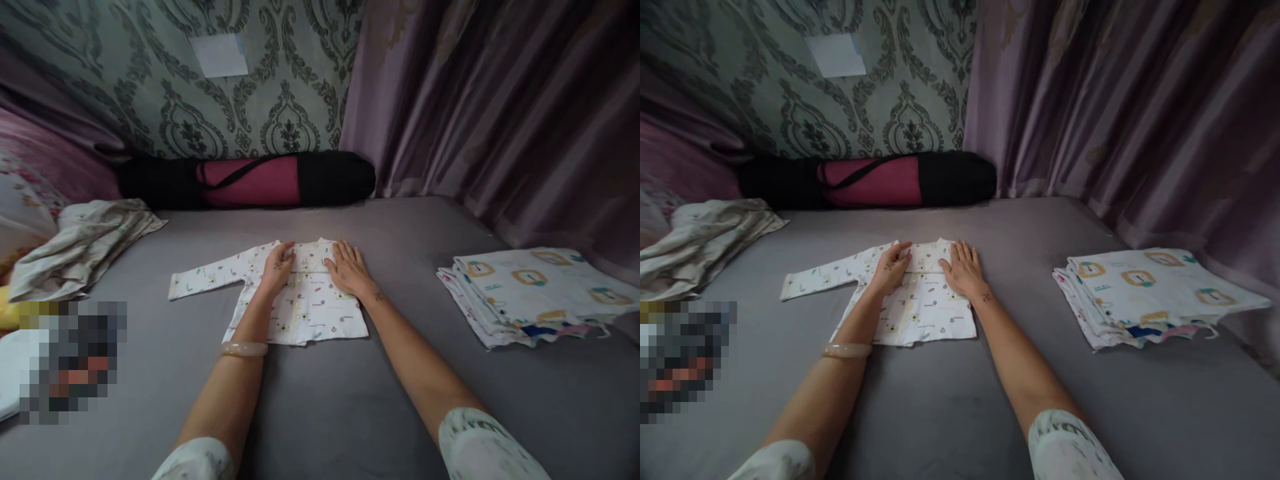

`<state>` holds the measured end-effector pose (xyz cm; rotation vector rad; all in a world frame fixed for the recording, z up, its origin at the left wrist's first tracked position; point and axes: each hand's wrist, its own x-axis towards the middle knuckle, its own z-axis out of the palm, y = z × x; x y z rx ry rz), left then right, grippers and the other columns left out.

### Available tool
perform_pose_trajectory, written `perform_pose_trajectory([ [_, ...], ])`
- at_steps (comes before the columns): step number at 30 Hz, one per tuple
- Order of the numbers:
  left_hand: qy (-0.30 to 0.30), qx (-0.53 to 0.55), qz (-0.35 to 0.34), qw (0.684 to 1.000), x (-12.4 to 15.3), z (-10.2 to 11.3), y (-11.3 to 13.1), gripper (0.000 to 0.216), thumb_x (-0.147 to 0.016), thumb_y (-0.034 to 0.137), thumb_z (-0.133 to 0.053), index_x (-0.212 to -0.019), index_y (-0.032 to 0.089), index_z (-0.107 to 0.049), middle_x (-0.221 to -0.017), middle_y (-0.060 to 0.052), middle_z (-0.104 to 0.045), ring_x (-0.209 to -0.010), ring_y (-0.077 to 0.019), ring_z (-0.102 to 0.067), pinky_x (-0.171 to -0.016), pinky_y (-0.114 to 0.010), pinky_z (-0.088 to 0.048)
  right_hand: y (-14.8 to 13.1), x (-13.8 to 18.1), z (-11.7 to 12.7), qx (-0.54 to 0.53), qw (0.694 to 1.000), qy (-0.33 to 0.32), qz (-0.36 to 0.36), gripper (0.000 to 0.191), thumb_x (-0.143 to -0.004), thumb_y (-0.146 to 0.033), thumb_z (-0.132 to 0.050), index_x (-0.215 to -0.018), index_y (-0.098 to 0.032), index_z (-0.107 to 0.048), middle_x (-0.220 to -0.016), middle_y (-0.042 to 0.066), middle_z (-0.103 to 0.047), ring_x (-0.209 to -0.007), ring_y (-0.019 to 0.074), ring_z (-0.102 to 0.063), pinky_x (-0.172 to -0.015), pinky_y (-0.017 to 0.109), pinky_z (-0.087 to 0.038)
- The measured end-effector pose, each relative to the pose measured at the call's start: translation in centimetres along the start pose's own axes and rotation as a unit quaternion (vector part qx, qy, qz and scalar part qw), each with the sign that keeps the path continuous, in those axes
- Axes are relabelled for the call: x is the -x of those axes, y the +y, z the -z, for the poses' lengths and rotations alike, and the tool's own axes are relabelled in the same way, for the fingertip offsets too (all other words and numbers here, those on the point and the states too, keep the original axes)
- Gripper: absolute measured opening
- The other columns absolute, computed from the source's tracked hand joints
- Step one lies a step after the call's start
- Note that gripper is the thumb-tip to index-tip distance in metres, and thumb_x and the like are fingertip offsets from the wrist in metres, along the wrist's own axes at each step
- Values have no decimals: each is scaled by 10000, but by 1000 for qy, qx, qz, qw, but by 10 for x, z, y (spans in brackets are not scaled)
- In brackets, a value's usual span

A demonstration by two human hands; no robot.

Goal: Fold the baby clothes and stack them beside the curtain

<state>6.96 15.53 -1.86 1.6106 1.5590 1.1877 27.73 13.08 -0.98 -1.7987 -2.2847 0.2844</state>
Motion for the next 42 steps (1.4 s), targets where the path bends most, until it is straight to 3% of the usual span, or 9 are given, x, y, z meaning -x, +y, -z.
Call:
perform_pose_trajectory([
  [4,2,-69,-29,997,-2,-1,-7,414,-790,193,-506,-1179,164,-646,-1181,-102,-644,-1087,-240,-578,-1001,-384,-421,1,-1,-1,4,1000,-7,2,686,-988,-470,-187,-1507,-26,-254,-1587,165,-181,-1473,269,-109,-1183,454,-57],
  [17,9,-116,-86,989,0,-2,-16,462,-846,164,-457,-1296,153,-563,-1136,-124,-599,-1105,-247,-547,-1042,-395,-378,4,-3,-4,13,1000,-16,-2,659,-986,-412,-189,-1505,-9,-243,-1587,159,-190,-1469,266,-131,-1183,446,-95],
  [24,57,-108,-81,989,0,-8,-21,298,-793,108,-470,-1007,148,-673,-967,-86,-571,-893,-206,-585,-893,-371,-470,4,-5,-4,27,999,-33,-11,663,-983,-423,-176,-1515,-30,-228,-1595,134,-177,-1471,248,-125,-1184,428,-106],
  [29,69,-175,-84,979,-1,-14,-23,265,-808,97,-436,-926,141,-670,-901,-82,-585,-913,-203,-562,-894,-373,-464,1,-6,-2,33,998,-52,-25,666,-985,-429,-162,-1523,-38,-202,-1602,134,-143,-1477,237,-91,-1185,414,-98],
  [34,45,-298,-41,953,10,-10,-7,319,-901,175,-386,-1034,123,-670,-1112,-188,-578,-1073,-307,-514,-923,-474,-419,0,-8,1,38,996,-74,-32,665,-984,-430,-172,-1530,-50,-181,-1607,126,-121,-1480,228,-70,-1187,415,-90],
  [37,-12,-376,-11,926,16,1,6,364,-948,279,-359,-1166,172,-631,-1258,-195,-537,-1160,-350,-473,-936,-507,-401,1,-11,5,37,994,-94,-38,670,-983,-437,-176,-1535,-57,-159,-1612,117,-97,-1480,224,-60,-1187,412,-97],
  [42,-29,-360,1,932,28,22,20,434,-951,379,-393,-1344,235,-509,-1471,-160,-398,-1307,-351,-385,-1024,-533,-353,-10,-17,16,55,991,-107,-60,640,-979,-404,-238,-1530,-80,-205,-1609,125,-111,-1479,244,-70,-1183,467,-43],
])
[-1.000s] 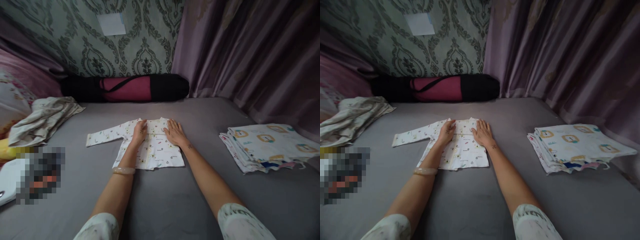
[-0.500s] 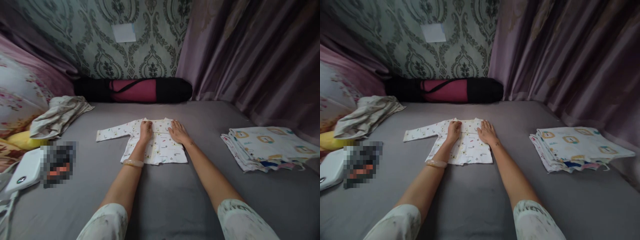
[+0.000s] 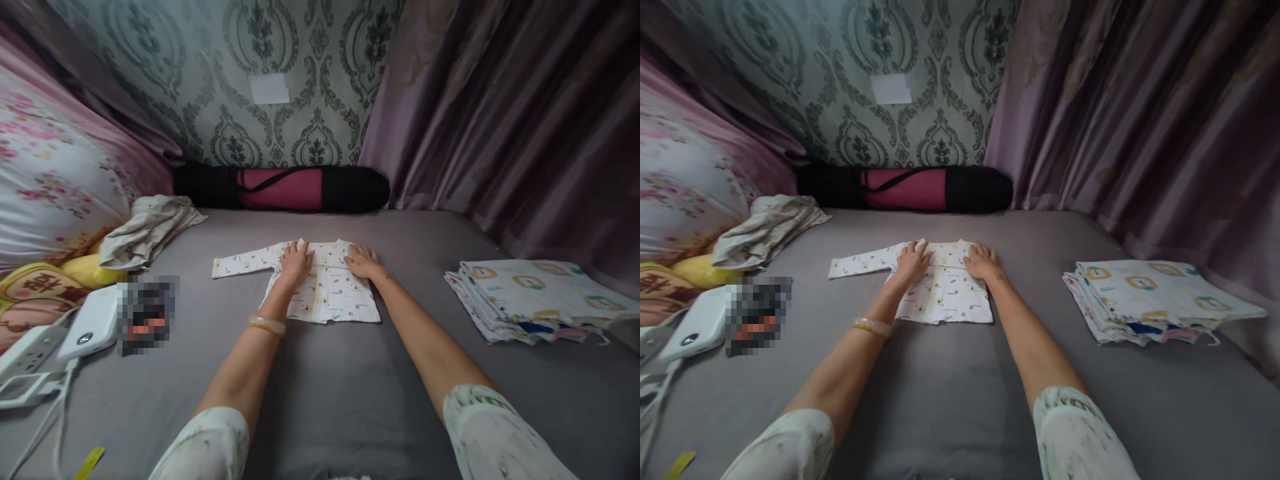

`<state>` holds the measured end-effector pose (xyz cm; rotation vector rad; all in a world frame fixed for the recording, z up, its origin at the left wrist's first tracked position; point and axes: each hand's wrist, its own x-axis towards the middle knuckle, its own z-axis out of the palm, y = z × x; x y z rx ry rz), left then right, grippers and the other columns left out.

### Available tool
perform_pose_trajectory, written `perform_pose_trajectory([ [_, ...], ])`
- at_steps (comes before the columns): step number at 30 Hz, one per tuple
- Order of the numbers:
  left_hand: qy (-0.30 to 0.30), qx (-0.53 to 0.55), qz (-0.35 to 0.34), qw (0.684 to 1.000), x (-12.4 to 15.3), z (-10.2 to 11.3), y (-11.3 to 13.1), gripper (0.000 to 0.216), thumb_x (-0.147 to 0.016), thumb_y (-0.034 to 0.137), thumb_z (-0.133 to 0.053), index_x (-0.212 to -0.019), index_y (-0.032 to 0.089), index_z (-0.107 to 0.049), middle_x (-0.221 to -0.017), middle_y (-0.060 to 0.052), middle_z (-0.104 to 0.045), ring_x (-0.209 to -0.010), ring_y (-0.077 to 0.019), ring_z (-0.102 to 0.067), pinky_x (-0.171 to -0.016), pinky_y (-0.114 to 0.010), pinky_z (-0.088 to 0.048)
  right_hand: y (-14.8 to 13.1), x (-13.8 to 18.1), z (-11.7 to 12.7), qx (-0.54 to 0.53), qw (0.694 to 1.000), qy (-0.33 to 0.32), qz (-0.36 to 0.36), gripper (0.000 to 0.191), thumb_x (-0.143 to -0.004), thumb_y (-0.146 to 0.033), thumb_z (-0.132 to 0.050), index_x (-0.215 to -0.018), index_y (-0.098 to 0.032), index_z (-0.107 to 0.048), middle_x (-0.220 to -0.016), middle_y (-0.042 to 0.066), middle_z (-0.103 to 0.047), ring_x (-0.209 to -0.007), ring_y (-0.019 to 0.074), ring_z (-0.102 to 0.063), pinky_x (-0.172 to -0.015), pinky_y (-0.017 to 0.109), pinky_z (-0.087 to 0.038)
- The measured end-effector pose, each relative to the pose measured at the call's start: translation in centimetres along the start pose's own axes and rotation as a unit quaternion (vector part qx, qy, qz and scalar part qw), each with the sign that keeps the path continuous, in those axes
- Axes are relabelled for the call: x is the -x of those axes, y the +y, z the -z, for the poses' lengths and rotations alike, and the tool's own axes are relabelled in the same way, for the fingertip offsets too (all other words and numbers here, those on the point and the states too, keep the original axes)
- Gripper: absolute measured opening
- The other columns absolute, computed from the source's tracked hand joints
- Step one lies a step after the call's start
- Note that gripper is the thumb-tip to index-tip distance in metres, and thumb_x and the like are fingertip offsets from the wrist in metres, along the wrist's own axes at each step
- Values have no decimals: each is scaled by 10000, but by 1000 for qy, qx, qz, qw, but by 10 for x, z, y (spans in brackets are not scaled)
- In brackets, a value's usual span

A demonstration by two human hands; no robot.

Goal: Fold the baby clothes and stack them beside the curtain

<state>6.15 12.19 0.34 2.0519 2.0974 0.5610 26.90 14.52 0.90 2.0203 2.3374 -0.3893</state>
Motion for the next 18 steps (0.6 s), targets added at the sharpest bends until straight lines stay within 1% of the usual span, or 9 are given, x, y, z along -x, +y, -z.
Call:
perform_pose_trajectory([
  [2,0,4,-1,1000,10,4,-2,442,-939,357,-425,-1355,228,-495,-1477,-158,-399,-1332,-348,-369,-1044,-536,-342,-11,0,1,0,999,32,14,633,-986,-393,-211,-1526,-62,-209,-1607,136,-118,-1481,240,-53,-1184,455,-9],
  [4,-8,4,-7,1000,21,5,-3,458,-928,332,-450,-1368,206,-479,-1471,-167,-407,-1346,-347,-359,-1057,-534,-337,-25,0,-3,-16,998,54,40,648,-992,-418,-172,-1527,-53,-200,-1606,139,-127,-1481,235,-53,-1186,432,-22],
  [6,-17,9,-16,1000,32,2,-4,477,-927,316,-452,-1384,181,-457,-1472,-177,-406,-1362,-346,-344,-1071,-529,-328,-38,0,-10,-32,997,56,51,650,-993,-453,-151,-1534,-97,-207,-1605,134,-140,-1479,254,-67,-1181,461,-52],
  [9,-23,16,-29,999,43,-4,-6,460,-931,302,-443,-1370,171,-466,-1464,-172,-419,-1373,-340,-337,-1086,-529,-312,-50,-1,-23,-25,997,62,44,614,-992,-480,-159,-1532,-201,-249,-1606,117,-157,-1473,296,-83,-1158,539,-51],
  [11,-13,24,-40,999,45,-9,-9,435,-929,296,-446,-1346,179,-485,-1446,-162,-445,-1368,-333,-350,-1092,-528,-307,-52,-1,-28,-11,997,68,41,598,-991,-482,-177,-1528,-232,-263,-1604,113,-171,-1469,304,-97,-1150,555,-49],
  [14,17,52,-57,997,44,-15,-14,408,-915,275,-458,-1311,191,-505,-1401,-153,-492,-1348,-320,-384,-1084,-524,-326,-49,-2,-29,-4,996,72,46,594,-992,-477,-183,-1527,-232,-265,-1601,120,-179,-1468,303,-105,-1148,554,-59],
  [16,40,72,-65,994,41,-18,-18,399,-901,255,-468,-1291,189,-516,-1373,-153,-517,-1337,-320,-400,-1074,-528,-342,-48,-2,-25,-6,997,56,44,600,-990,-482,-182,-1531,-231,-254,-1605,118,-164,-1470,303,-91,-1148,555,-57],
  [18,63,88,-69,992,39,-20,-22,387,-887,234,-475,-1267,181,-530,-1342,-153,-542,-1320,-319,-420,-1071,-528,-350,-50,-3,-19,-11,999,25,34,604,-989,-479,-196,-1535,-226,-239,-1611,118,-134,-1473,304,-65,-1147,560,-52],
])
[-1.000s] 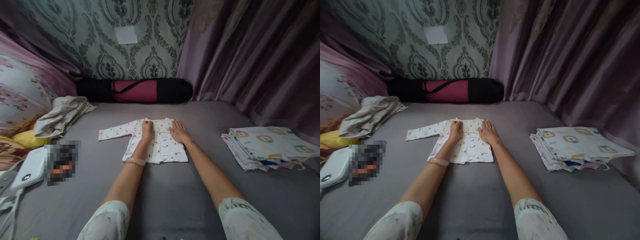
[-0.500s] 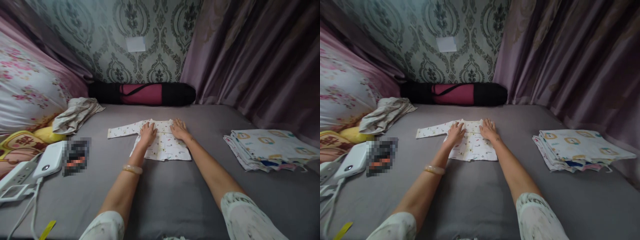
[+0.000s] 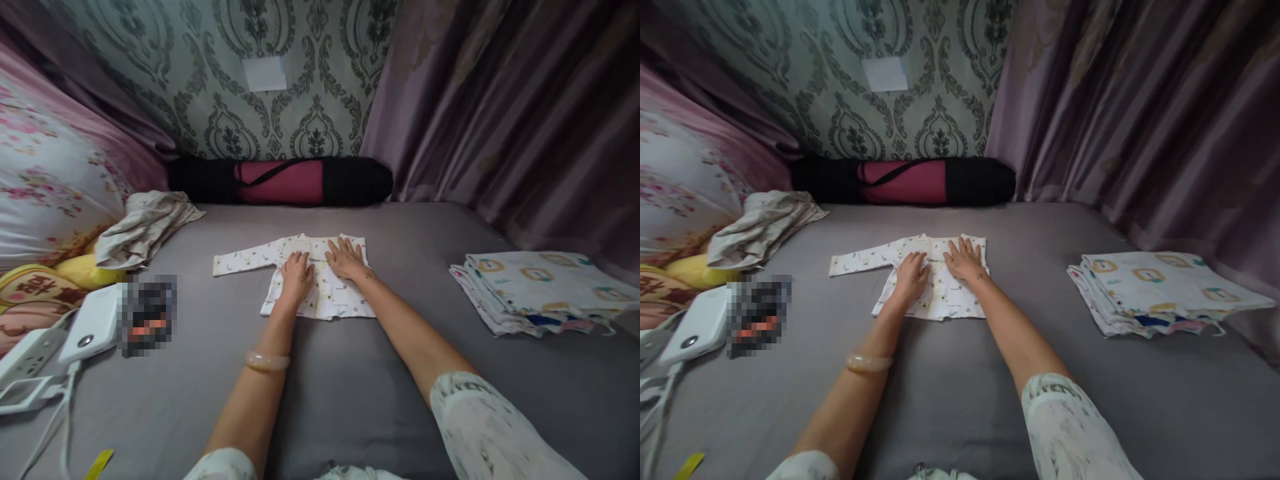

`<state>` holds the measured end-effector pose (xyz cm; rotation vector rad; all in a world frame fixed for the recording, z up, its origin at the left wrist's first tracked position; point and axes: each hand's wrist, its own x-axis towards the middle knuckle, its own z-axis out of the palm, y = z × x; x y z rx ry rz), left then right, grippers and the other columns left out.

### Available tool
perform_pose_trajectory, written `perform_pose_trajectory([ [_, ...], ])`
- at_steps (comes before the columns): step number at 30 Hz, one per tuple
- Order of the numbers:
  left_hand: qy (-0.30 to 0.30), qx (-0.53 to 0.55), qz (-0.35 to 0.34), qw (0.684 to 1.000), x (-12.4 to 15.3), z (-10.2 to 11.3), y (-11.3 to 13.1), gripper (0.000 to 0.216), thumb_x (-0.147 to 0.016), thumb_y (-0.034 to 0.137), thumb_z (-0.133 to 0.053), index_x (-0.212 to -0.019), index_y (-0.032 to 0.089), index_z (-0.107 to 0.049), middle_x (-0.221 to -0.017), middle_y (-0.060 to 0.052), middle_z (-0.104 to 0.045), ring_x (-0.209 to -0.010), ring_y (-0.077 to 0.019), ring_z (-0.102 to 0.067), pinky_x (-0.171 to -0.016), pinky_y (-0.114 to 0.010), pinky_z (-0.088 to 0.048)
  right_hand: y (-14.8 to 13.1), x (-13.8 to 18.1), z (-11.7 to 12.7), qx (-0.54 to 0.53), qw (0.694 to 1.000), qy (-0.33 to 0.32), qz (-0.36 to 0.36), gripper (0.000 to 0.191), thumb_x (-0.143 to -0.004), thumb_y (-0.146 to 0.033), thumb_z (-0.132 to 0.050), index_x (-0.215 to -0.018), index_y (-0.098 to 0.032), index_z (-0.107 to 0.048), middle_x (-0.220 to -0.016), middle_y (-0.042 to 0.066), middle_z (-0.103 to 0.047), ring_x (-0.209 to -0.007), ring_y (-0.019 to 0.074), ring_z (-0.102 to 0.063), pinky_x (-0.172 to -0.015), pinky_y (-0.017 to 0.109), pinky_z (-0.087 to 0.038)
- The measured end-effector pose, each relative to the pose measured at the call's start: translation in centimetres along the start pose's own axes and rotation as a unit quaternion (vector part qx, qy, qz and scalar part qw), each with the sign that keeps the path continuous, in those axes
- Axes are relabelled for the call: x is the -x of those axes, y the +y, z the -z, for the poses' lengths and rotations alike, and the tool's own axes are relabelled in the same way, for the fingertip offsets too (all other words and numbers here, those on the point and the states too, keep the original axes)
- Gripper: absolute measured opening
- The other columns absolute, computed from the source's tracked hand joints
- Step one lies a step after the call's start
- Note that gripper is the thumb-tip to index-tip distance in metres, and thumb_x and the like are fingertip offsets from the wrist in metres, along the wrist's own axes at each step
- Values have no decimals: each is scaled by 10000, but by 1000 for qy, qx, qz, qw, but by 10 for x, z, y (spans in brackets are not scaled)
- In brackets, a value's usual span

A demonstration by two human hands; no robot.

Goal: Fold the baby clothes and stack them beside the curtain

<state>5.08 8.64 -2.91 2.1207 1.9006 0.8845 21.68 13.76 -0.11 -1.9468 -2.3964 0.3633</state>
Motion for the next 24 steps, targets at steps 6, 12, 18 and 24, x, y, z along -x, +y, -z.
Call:
perform_pose_trajectory([
  [6,54,30,-15,998,-5,1,-8,317,-856,164,-456,-1151,157,-573,-1166,-148,-635,-1184,-283,-537,-1049,-493,-394,-34,-6,3,-13,997,29,75,592,-988,-396,-201,-1536,-174,-221,-1614,106,-115,-1480,246,-51,-1165,512,-15],
  [12,55,22,-9,998,-7,3,-9,282,-853,142,-440,-1095,169,-583,-1117,-126,-650,-1129,-240,-570,-1073,-439,-391,-54,-8,-19,-26,995,28,97,607,-982,-370,-181,-1527,-110,-239,-1602,63,-186,-1477,219,-72,-1182,437,-42],
  [18,46,27,-18,998,-5,6,-5,260,-864,148,-436,-1070,188,-591,-1041,-101,-665,-1057,-226,-600,-1061,-433,-407,-50,-10,-12,-42,994,-1,97,608,-991,-399,-167,-1531,-129,-234,-1606,51,-168,-1479,216,-63,-1180,447,-39],
  [24,67,42,-9,997,-3,4,-7,306,-868,153,-438,-1146,164,-566,-1132,-127,-641,-1196,-258,-545,-1057,-442,-413,-26,-25,7,-52,996,74,-4,642,-996,-436,-125,-1511,-78,-265,-1598,128,-175,-1477,248,-75,-1172,463,-29],
])
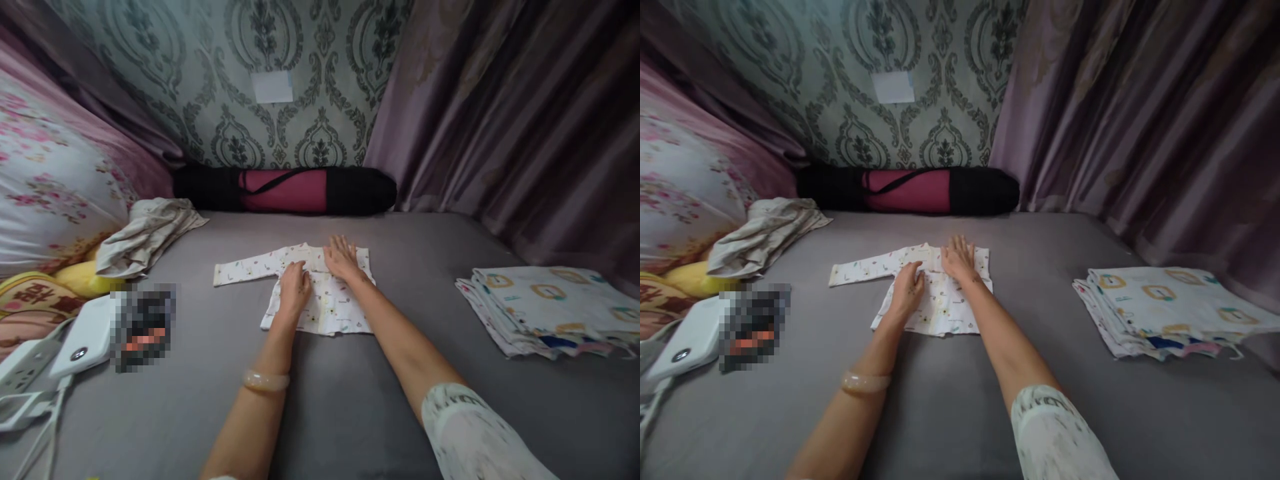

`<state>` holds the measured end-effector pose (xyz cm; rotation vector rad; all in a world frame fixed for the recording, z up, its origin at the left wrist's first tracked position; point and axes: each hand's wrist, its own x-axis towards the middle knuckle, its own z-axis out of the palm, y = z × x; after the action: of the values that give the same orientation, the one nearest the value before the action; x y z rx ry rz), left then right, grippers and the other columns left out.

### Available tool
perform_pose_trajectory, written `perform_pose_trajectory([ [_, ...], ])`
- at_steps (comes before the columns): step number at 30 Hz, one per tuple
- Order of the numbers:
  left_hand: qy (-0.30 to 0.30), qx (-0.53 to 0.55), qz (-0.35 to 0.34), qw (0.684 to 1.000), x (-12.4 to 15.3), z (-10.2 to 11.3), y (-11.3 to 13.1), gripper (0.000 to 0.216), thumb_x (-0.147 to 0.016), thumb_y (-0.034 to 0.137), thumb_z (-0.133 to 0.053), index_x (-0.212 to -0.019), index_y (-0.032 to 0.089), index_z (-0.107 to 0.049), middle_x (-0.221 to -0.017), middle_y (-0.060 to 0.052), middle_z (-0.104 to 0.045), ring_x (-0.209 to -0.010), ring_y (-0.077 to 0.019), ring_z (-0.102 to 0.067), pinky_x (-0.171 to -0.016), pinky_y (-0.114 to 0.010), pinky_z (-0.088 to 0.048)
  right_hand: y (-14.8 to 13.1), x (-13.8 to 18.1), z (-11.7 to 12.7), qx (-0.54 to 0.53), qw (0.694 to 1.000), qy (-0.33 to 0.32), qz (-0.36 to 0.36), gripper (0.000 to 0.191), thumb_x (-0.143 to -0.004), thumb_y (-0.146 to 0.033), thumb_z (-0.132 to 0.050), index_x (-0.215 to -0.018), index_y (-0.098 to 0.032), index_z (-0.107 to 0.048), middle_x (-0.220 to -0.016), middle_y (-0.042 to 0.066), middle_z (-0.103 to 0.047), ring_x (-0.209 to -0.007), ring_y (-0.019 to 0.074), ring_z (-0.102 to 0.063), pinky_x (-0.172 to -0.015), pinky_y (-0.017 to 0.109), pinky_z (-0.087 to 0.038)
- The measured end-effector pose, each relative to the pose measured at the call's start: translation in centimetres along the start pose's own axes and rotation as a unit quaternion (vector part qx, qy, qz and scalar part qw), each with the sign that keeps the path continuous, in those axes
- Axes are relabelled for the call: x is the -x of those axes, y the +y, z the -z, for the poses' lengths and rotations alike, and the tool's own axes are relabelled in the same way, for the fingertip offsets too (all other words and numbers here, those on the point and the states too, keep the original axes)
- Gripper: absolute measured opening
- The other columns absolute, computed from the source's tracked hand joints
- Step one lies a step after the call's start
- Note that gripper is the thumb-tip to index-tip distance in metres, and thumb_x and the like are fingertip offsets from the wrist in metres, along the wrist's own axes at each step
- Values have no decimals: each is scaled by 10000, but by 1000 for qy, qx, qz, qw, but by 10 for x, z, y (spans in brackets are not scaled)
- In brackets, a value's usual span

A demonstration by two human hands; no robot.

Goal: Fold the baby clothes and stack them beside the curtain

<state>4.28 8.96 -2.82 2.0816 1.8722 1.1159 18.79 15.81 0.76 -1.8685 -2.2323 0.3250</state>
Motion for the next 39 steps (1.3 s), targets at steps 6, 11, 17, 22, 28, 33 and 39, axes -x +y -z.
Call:
perform_pose_trajectory([
  [6,-9,-4,-11,1000,0,-3,1,292,-867,154,-438,-1128,167,-568,-1098,-129,-659,-1151,-263,-578,-1048,-473,-422,17,-2,-24,55,996,32,-59,693,-979,-448,-208,-1488,19,-264,-1575,197,-210,-1456,294,-145,-1165,448,-69],
  [11,-10,-7,-6,1000,0,-4,0,285,-868,165,-435,-1114,173,-579,-1088,-129,-666,-1126,-262,-593,-1032,-469,-439,18,-2,-23,50,997,22,-59,690,-978,-448,-204,-1490,10,-264,-1576,196,-209,-1456,296,-145,-1163,460,-69],
  [17,1,-2,-4,1000,-1,-5,-4,332,-854,132,-407,-1134,171,-581,-1103,-121,-664,-1157,-257,-578,-1032,-444,-440,-6,4,-16,37,999,33,2,613,-981,-382,-209,-1501,-67,-288,-1593,141,-189,-1471,262,-93,-1167,485,-1],
  [22,-2,6,21,1000,-2,-5,-5,379,-847,96,-377,-1172,144,-566,-1144,-148,-648,-1136,-244,-586,-1020,-419,-445,-25,9,-29,16,998,-13,62,597,-976,-357,-199,-1506,-101,-303,-1582,80,-252,-1466,244,-130,-1178,444,-63],
  [28,-14,12,19,1000,-1,-1,1,364,-860,131,-393,-1178,137,-568,-1123,-161,-651,-1120,-262,-589,-999,-428,-454,-25,9,-31,7,998,-20,58,590,-977,-357,-204,-1513,-128,-291,-1584,64,-252,-1465,247,-136,-1179,448,-51],
  [33,-8,15,18,1000,1,0,0,342,-865,156,-407,-1167,163,-568,-1125,-133,-651,-1125,-250,-588,-999,-418,-458,-9,8,-10,-26,995,-41,86,589,-995,-416,-173,-1531,-181,-238,-1608,76,-171,-1477,224,-95,-1176,420,-73],
  [39,-14,1,23,1000,0,-1,-2,331,-870,167,-421,-1168,163,-565,-1122,-133,-650,-1179,-259,-562,-1017,-424,-447,39,8,1,45,998,15,-36,645,-989,-425,-183,-1504,-48,-270,-1589,156,-197,-1474,253,-87,-1177,420,-37],
])
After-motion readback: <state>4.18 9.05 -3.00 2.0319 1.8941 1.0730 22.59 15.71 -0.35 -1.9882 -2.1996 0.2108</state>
